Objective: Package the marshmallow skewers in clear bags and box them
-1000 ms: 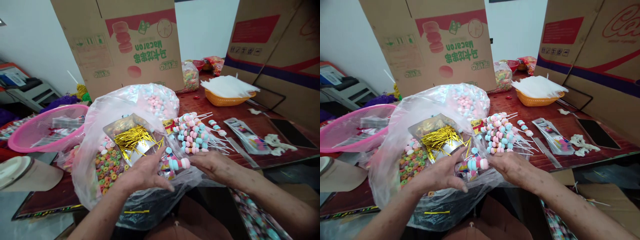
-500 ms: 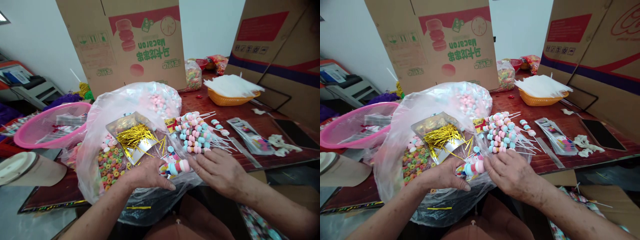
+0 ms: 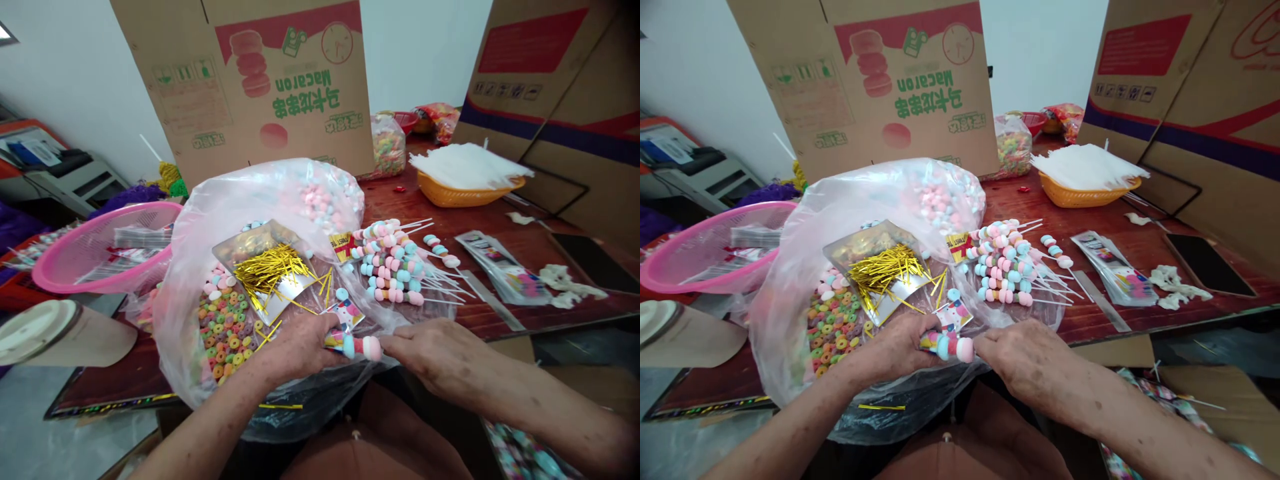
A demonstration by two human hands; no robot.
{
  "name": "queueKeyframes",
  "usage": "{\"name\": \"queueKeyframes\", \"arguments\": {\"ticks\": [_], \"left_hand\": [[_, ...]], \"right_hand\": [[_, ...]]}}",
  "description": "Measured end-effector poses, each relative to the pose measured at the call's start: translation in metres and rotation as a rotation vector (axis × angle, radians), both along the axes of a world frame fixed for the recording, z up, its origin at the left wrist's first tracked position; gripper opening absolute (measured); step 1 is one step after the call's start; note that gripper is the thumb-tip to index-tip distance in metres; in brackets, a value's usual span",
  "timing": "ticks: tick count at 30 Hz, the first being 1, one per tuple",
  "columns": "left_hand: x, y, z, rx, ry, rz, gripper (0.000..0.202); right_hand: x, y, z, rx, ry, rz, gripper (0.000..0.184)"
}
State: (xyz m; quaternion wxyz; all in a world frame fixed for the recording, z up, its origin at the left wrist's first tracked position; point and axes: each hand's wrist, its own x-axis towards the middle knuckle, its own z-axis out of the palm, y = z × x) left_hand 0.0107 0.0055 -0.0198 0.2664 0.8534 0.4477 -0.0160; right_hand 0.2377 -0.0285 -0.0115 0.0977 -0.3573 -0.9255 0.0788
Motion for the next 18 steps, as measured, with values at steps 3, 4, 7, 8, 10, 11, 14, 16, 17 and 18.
{"name": "queueKeyframes", "arguments": {"ticks": [3,4,7,8,10,11,14,16,17,18], "left_hand": [[0.002,-0.001,-0.003,0.134,0.045,-0.011,0.034],[0.003,-0.002,-0.004,0.184,0.055,-0.015,0.036],[0.007,-0.001,-0.007,0.247,0.074,-0.019,0.027],[0.008,-0.001,-0.008,0.238,0.092,0.003,0.023],[0.009,-0.002,-0.009,0.197,0.147,0.074,0.021],[0.010,-0.003,-0.010,0.178,0.169,0.105,0.022],[0.016,-0.008,-0.008,0.131,0.161,0.108,0.033],[0.021,-0.011,-0.005,0.075,0.083,0.058,0.039],[0.024,-0.012,-0.003,0.037,0.041,0.041,0.039],[0.026,-0.012,-0.002,-0.004,0.004,0.030,0.038]], "right_hand": [[0.003,-0.003,-0.003,0.077,-0.053,-0.034,0.027],[0.004,-0.004,-0.003,0.094,-0.065,-0.052,0.027],[0.004,-0.006,0.000,0.103,-0.076,-0.087,0.027],[0.003,-0.007,0.002,0.096,-0.078,-0.087,0.026],[0.001,-0.010,0.006,0.083,-0.086,-0.076,0.023],[-0.001,-0.011,0.008,0.086,-0.097,-0.074,0.022],[-0.009,-0.012,0.010,0.149,-0.145,-0.095,0.018],[-0.016,-0.009,0.009,0.190,-0.189,-0.090,0.017],[-0.020,-0.007,0.008,0.189,-0.204,-0.072,0.017],[-0.023,-0.005,0.007,0.174,-0.206,-0.049,0.017]]}}
